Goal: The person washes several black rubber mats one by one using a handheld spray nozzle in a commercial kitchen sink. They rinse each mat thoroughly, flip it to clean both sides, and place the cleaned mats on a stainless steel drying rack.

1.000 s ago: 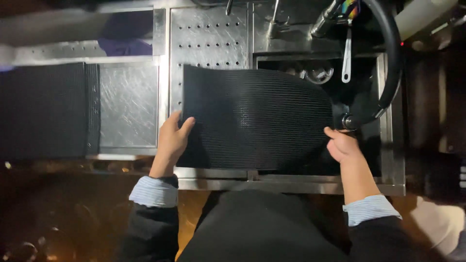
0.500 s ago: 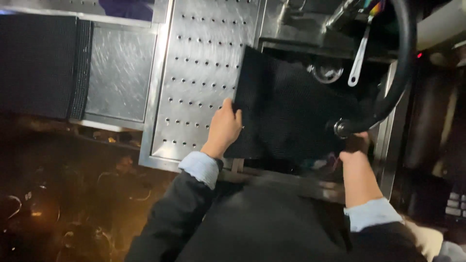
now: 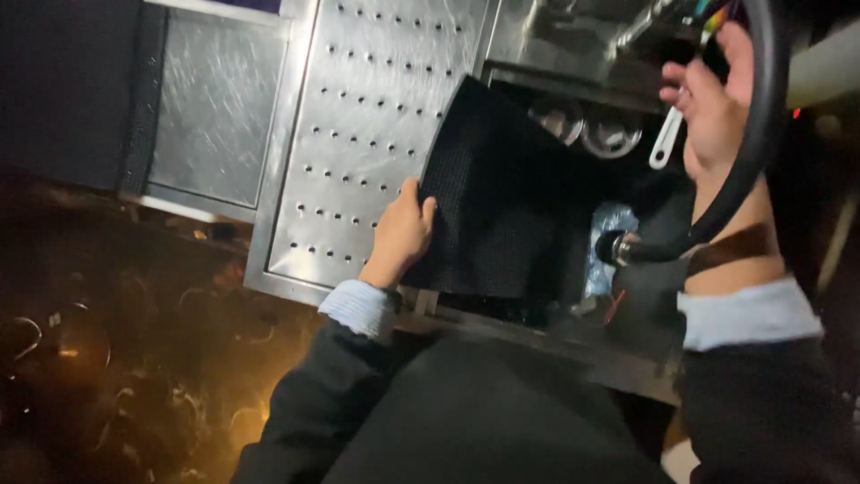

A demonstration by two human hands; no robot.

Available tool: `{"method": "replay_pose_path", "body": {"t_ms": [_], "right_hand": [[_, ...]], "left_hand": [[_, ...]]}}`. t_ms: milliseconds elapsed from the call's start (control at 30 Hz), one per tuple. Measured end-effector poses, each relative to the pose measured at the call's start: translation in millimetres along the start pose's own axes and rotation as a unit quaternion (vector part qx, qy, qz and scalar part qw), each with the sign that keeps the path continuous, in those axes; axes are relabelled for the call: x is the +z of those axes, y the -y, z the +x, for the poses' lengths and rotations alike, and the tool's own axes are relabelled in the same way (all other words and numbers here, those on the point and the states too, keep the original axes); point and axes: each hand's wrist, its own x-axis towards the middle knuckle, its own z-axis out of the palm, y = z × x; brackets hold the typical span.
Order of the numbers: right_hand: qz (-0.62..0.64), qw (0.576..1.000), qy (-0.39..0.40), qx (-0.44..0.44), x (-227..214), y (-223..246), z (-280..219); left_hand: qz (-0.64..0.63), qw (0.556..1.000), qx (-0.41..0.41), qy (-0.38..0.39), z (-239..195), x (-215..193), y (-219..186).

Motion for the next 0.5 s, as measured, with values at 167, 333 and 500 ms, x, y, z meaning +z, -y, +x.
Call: {"method": "replay_pose_path", "body": {"t_ms": [167,333,500], "right_hand": [[-0.098,0.993,0.068,-0.016,11,0,47],[-0.157,0.985,0.055,-0.047,-17,7,-6],[-0.114,0.928,0.350,0.046,-111,-24,-73]], "left_hand": [[-0.014,0.999,-0.032,0.037,9,1,9],[-0.063,0.997,0.040,0.014,7,1,23],[-0.082,0.990,0.114,-0.029,-7,-4,9]]}}
